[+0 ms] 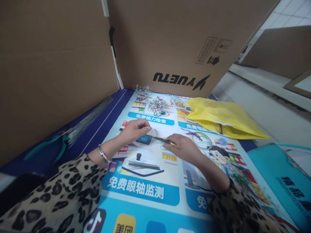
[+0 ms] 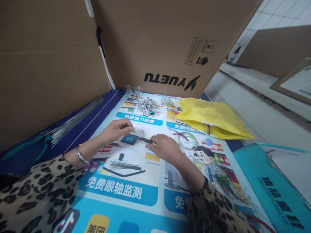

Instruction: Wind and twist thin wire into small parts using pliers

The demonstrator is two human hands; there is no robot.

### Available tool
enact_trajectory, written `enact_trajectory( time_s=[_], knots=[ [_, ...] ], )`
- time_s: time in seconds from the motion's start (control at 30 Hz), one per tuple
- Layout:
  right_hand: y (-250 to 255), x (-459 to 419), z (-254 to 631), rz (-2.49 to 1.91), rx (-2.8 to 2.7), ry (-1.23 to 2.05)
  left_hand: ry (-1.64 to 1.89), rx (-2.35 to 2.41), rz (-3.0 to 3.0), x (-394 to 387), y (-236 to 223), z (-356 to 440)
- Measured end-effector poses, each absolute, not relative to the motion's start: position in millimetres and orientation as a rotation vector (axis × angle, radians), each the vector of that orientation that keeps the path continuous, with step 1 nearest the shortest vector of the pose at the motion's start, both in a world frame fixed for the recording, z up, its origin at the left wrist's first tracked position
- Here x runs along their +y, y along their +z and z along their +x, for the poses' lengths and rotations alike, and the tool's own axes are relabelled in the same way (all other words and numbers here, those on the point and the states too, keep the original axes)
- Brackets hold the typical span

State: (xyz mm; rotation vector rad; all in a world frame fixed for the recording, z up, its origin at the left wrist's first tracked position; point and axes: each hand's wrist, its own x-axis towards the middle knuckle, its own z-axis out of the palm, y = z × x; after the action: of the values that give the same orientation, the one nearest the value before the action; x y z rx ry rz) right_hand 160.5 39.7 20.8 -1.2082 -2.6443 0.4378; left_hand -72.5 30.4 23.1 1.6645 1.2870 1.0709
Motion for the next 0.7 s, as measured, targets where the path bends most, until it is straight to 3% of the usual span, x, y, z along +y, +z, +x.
enact_trajectory(
  time_s=[0.17,0.5,0.7],
  knots=[
    [2.7,40.1,157.3,-1.105,-2.367,-0.106,1.163,1.261,1.46,33.4,20.3,-72.6],
    [9.3,21.5,148.3,-0.905,-2.364,-0.68,1.121,1.286,1.262,21.5,22.5,-57.9],
    [10.7,18.9,146.5,-0.823,-2.36,-0.832,1.125,1.311,1.159,13.8,23.3,-48.0]
  ],
)
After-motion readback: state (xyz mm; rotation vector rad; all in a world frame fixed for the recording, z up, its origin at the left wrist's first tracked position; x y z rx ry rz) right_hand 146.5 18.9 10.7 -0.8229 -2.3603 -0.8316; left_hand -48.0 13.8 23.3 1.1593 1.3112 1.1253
